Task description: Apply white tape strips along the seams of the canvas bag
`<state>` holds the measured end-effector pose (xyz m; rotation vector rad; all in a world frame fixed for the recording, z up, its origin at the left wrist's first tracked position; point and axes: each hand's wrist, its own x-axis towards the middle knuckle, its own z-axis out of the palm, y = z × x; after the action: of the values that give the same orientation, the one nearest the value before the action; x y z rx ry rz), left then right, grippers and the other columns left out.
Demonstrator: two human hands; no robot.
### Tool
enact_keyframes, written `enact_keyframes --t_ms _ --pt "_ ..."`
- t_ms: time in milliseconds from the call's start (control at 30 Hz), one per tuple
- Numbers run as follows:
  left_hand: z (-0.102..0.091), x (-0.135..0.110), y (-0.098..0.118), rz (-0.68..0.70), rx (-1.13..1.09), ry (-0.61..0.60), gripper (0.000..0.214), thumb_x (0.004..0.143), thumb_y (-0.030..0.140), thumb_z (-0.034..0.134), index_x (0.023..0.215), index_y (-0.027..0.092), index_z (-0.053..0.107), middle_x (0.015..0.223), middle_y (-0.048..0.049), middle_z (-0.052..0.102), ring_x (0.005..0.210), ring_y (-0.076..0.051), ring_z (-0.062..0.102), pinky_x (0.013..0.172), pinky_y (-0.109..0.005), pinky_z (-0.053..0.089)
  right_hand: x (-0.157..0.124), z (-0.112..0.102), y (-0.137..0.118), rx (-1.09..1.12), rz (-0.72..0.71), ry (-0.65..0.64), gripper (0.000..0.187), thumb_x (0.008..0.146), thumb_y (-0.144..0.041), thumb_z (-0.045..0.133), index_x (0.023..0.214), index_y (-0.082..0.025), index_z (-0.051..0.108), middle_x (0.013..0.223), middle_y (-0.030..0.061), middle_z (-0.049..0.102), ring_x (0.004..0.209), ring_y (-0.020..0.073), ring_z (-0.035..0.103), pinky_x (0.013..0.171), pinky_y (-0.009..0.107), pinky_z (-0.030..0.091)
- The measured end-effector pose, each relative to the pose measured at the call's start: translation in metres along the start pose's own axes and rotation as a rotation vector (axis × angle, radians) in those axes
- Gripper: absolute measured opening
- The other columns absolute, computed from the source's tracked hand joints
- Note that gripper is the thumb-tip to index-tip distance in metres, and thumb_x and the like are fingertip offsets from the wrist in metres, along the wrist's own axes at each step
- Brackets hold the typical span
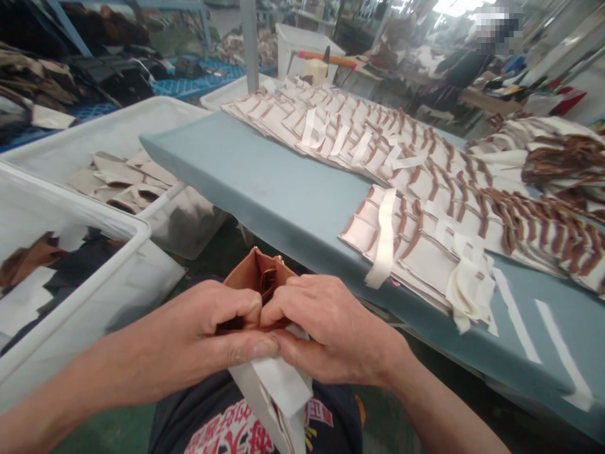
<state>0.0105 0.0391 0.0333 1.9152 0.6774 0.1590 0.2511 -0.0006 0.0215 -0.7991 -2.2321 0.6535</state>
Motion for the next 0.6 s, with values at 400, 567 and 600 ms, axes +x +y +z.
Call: enact_keyframes --t_ms 400,567,600 --pt "0.012 0.003 -0.005 0.015 -0.158 0.116 0.050 0.105 0.045 0.064 0.064 0.021 0.046 0.060 0.0079 0.037 0.055 -0.010 0.036 0.050 -0.023 0.028 -0.002 0.000 0.002 0.132 0.120 -0.058 0.009 0.097 -0.025 0.063 0.089 -0.024 0.063 0.079 -0.0010 0.075 0.070 0.0159 0.065 0.071 0.029 0.047" --pt "0.015 -0.005 -0.020 0.014 -0.241 0.113 0.052 0.104 0.052 0.064 0.066 0.022 0.043 0.059 0.0078 0.035 0.054 -0.010 0.033 0.049 -0.024 0.025 0.003 -0.002 0.006 0.170 0.136 -0.162 0.018 0.104 -0.024 0.058 0.088 -0.023 0.066 0.077 -0.0011 0.074 0.070 0.0148 0.066 0.067 0.028 0.044" --pt "0.016 -0.007 -0.023 0.017 -0.236 0.114 0.052 0.104 0.052 0.064 0.066 0.022 0.044 0.060 0.0076 0.036 0.054 -0.010 0.034 0.050 -0.025 0.025 0.003 -0.001 0.007 0.173 0.132 -0.171 0.019 0.106 -0.024 0.058 0.090 -0.023 0.067 0.080 -0.0006 0.075 0.071 0.0148 0.067 0.068 0.027 0.044"
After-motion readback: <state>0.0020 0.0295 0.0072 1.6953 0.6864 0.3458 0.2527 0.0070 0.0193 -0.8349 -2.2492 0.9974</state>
